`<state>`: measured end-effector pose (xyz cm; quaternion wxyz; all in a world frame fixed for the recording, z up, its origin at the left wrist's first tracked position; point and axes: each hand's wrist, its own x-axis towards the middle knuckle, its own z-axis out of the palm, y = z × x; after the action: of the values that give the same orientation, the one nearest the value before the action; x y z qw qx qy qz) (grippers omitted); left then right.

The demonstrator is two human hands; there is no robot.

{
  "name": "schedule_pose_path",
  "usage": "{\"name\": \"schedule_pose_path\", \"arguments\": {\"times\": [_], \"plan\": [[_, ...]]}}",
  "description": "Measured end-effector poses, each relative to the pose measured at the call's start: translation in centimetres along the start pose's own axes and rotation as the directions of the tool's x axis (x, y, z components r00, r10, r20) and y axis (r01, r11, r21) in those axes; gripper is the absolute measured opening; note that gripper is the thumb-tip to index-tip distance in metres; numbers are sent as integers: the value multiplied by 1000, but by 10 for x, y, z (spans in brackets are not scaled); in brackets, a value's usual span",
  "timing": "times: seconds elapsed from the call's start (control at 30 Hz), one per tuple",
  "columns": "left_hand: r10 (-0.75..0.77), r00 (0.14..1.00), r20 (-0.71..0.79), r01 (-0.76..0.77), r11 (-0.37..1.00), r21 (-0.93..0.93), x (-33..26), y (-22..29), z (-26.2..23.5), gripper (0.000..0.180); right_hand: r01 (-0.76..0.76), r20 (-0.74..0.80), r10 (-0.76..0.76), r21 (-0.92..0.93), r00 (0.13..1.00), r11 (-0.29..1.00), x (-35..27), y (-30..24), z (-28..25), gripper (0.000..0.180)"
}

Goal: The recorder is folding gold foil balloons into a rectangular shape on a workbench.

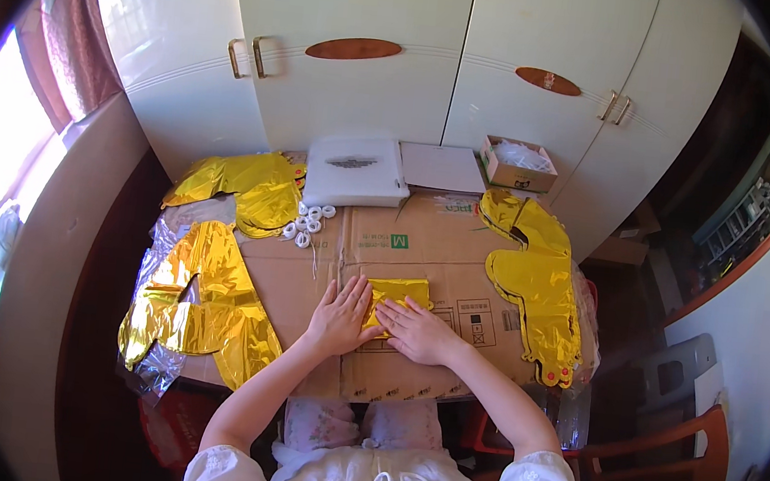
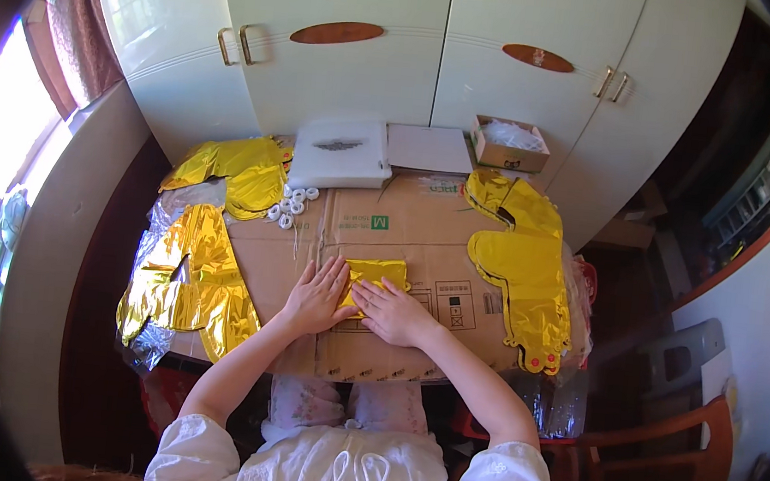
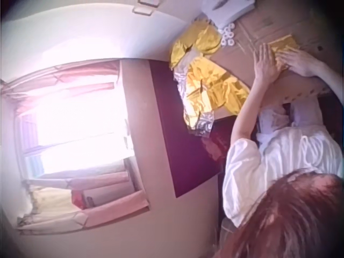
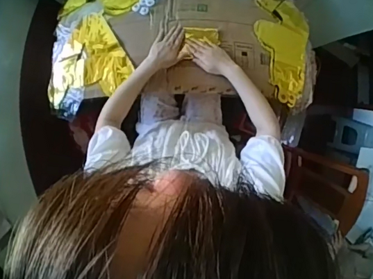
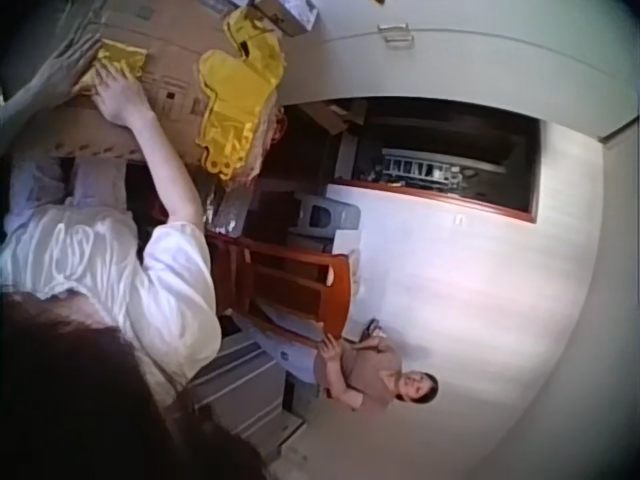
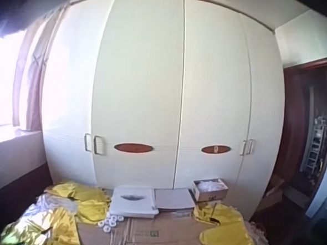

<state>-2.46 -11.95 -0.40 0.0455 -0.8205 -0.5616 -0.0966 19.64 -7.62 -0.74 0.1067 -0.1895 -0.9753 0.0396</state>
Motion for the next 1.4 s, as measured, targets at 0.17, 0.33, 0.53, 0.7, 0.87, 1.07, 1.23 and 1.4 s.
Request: {"name": "schedule_pose_path", "arguments": {"times": [0.17, 0.33, 0.53, 0.7, 0.87, 1.07, 1.23, 1.4], "plan": [[-16, 997, 79, 12, 999, 53, -2, -1, -1, 92, -191, -63, 231, 379, 971, 905, 1, 16, -15, 47], [-1, 995, 102, -4, 999, 48, 1, 2, -9, 101, -346, -192, 329, -64, 925, 936, 20, 14, 3, 59], [44, 989, 140, -50, 998, 45, 1, -6, -15, 106, -386, 18, 391, -128, 920, 914, 12, 11, -1, 80], [59, 989, 133, -69, 995, 70, -1, -15, -13, 108, -404, 53, 417, -162, 907, 900, 11, 11, -2, 89], [3, 988, 154, -7, 1000, 24, -4, -26, -20, 93, -421, 72, 434, -147, 898, 895, 14, 12, -2, 95], [-89, 993, -71, 78, 985, -151, 22, -20, -44, 59, -426, 119, 443, -147, 888, 893, 14, 10, -11, 98], [11, 999, 32, -7, 995, -99, 24, 5, -11, 76, -446, 120, 461, -133, 879, 885, 14, 9, -8, 101], [37, 996, 77, -40, 999, 35, 17, -12, 4, 97, -444, 142, 460, -132, 876, 886, 13, 7, -9, 106]]}}
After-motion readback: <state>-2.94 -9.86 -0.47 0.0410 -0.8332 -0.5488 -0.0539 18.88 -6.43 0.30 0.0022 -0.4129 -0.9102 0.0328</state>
